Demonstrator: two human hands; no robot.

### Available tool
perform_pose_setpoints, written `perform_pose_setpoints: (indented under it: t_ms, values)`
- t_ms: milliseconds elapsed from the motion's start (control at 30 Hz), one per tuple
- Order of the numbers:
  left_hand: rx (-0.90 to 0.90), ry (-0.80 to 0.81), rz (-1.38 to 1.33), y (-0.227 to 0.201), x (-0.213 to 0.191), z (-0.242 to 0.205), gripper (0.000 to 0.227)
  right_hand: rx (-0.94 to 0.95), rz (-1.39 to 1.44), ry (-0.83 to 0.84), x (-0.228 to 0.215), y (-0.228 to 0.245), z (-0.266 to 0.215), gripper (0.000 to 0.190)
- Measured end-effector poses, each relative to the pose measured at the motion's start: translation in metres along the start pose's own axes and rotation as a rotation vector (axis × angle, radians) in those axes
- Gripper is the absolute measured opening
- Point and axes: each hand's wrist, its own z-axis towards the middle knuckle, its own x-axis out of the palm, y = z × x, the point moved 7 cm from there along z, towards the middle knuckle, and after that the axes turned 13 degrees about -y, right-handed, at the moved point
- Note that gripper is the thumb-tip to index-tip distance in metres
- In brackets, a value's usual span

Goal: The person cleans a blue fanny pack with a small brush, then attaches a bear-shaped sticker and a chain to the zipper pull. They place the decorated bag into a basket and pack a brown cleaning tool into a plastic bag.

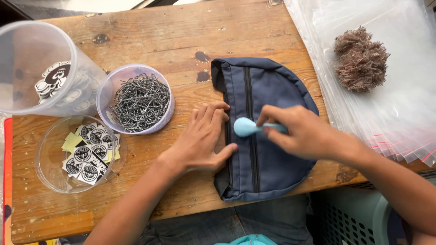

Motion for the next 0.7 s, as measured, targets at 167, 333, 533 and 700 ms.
perform_pose_setpoints:
  t_ms: [167, 333, 533, 700]
  values:
    - [0.066, 0.022, 0.126, -0.002, 0.000, -0.001, 0.063, -0.210, -0.350, -0.246, -0.011, -0.032, 0.049, 0.019]
    - [0.076, 0.028, 0.138, -0.003, -0.003, 0.000, 0.069, -0.167, -0.029, -0.251, -0.012, -0.031, 0.069, 0.018]
    - [0.077, 0.041, 0.145, -0.003, 0.001, -0.002, 0.067, -0.234, -0.224, -0.303, -0.018, -0.052, 0.092, 0.016]
    - [0.102, 0.019, 0.072, -0.006, -0.005, 0.001, 0.080, -0.032, -0.111, -0.321, -0.019, -0.063, 0.078, 0.015]
